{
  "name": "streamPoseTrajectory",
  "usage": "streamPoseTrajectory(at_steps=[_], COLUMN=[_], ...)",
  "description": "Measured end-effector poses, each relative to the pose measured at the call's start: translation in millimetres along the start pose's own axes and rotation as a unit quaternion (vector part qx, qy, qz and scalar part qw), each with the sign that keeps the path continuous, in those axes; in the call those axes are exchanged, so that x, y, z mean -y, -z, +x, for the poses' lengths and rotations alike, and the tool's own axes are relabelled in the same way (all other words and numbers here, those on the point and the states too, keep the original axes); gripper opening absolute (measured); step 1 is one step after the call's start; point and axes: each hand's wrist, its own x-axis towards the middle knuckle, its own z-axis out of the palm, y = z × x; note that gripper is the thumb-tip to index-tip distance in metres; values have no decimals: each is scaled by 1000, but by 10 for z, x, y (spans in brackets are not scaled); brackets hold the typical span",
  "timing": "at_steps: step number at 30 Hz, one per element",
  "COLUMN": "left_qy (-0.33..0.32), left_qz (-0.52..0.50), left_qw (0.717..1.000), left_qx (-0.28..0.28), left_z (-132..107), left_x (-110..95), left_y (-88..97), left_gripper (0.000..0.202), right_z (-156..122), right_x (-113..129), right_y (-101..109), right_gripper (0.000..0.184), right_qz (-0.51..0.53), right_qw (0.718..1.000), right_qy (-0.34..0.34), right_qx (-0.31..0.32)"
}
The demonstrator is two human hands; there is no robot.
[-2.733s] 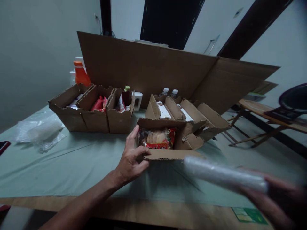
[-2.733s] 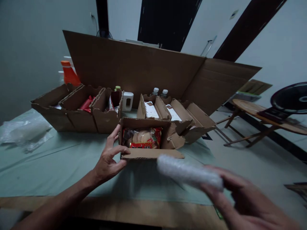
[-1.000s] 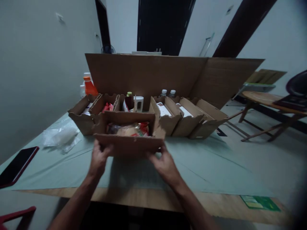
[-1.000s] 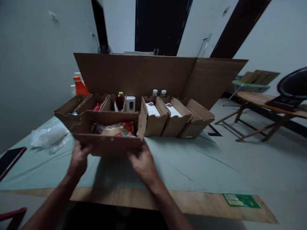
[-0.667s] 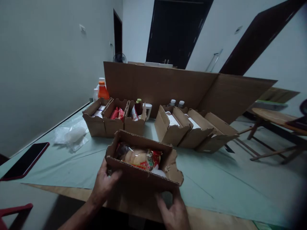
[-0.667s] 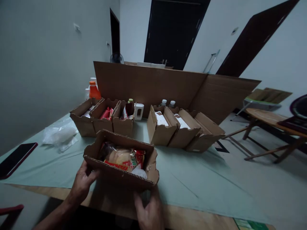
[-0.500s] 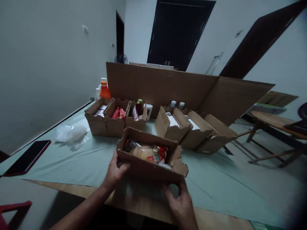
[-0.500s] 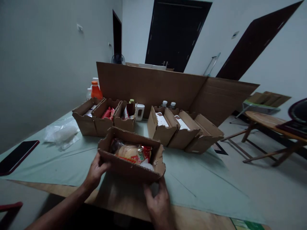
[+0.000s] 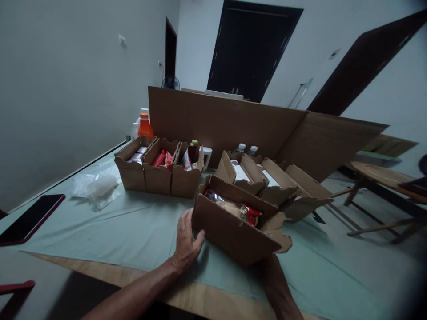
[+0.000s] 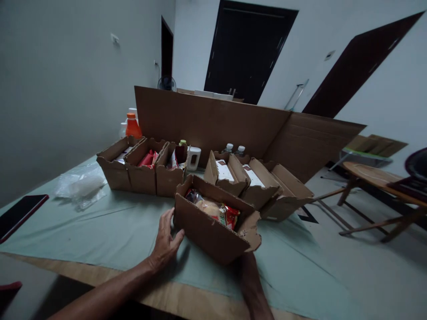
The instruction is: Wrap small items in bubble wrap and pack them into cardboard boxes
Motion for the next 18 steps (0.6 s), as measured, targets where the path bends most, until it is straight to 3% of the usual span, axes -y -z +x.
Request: streamPoseTrajectory(at_steps=[2,6,8,13,18], left_qy=[-24,-7,2,-13,-12], left_qz=[9,10,6,-32,-58], left_qw=[1000,1000,1000,988,984], left_qx=[1,9,31,151,166], left_z=[7,106,127,70,28], left_x=[11,9,9,45,42], left_y=[-7,-21,-45,-119,-87], left_gripper=[74,81,76,76,88], right_z=[25,-64,-159,-337,-279], right_x=[-147,-307,-276,-58,7], right_y=[20,102,58,-232,-298], right_gripper=[59,65,62,41,32], right_qz=[19,-5,-51,-140,-216], right_qw=[999,996,996,990,976], right_qy=[-41,-89,-77,-35,22], right_qx=[-6,-2,17,-4,29])
